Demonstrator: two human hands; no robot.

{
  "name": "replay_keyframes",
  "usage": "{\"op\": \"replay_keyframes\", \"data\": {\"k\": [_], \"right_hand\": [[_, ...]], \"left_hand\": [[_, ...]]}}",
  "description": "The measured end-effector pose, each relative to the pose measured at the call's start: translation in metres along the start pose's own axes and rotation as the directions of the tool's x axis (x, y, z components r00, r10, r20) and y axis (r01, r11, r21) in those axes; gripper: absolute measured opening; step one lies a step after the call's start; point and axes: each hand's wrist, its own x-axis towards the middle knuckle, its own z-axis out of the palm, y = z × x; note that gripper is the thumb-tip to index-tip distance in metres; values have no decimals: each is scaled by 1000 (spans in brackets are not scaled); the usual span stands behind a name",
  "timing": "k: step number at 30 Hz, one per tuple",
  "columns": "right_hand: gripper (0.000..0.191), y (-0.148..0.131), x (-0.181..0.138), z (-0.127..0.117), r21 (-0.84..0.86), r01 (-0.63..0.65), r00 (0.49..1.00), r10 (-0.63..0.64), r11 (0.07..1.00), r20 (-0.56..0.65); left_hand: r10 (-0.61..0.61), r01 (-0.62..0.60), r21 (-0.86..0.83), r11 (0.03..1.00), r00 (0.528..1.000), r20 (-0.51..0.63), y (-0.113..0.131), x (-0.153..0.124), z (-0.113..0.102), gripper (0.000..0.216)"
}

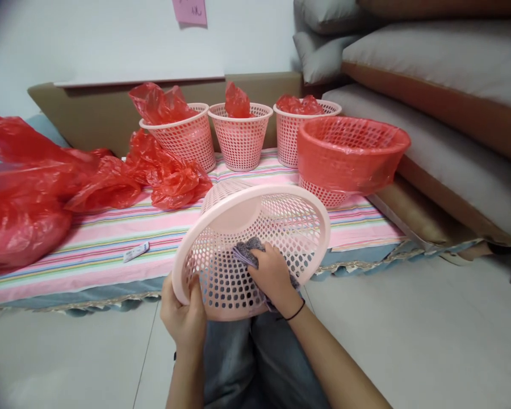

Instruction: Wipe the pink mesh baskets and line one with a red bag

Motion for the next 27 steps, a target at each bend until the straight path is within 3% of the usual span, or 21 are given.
{"op": "replay_keyframes", "data": {"k": [4, 10, 14, 21, 27], "right_hand": [[36, -10, 1, 0, 143, 68, 986, -45, 987, -158], [32, -19, 6, 12, -21, 267, 953, -267, 963, -146], [42, -12, 20, 24, 89, 403, 906, -383, 911, -178], [58, -9, 20, 50, 66, 377, 920, -382, 924, 85], [70, -4, 5, 35, 124, 386, 904, -401, 914, 147]], "left_hand": [[16, -16, 7, 1000, 1000, -11, 2, 1, 1, 32], [3, -2, 35, 999, 999, -45, -1, 0, 1, 27], [4, -4, 17, 1000, 999, -36, -3, 0, 1, 31], [104, -103, -25, 994, 993, 48, 8, 3, 6, 38], [62, -62, -13, 998, 998, 9, 4, 7, 3, 34]]}}
